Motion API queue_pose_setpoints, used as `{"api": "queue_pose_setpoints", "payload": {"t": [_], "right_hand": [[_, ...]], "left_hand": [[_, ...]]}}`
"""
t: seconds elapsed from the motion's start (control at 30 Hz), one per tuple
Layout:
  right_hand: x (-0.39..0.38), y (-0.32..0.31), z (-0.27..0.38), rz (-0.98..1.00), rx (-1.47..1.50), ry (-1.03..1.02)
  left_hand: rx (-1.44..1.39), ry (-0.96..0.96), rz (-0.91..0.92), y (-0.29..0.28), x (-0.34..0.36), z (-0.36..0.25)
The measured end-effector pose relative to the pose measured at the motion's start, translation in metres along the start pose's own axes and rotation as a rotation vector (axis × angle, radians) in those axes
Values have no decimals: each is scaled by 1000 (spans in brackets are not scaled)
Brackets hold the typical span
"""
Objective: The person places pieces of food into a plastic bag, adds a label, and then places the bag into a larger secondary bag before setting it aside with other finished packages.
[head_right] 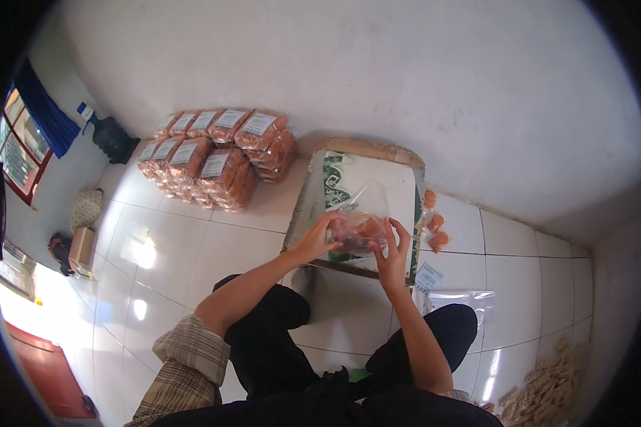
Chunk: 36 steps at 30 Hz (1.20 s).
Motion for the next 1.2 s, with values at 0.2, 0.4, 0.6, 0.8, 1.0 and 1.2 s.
{"api": "queue_pose_setpoints", "payload": {"t": [0.2,0.4,0.6,0.8,1.0,1.2], "right_hand": [[13,-4,8,47,38,-167],[34,-7,24,113,117,-321],[41,-2,23,132,216,-206],[40,1,14,142,221,-145],[48,-14,31,-17,25,-313],[51,-5,6,162,405,-40]], "left_hand": [[66,160,-82,-6,14,-26],[76,132,-88,1,22,-36],[-206,123,-240,-7,25,-33],[-336,-104,-147,7,38,-36],[-344,-168,-232,9,32,-20],[-479,-199,-290,10,34,-25]]}}
Point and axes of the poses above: each hand's wrist, its own x-axis towards the middle knuckle, its own y-axis out of the palm, z = x × y, the point moved 8 cm from there along x, towards the middle knuckle, and after that the axes turned 6 degrees about -x, right-handed, at the moved point
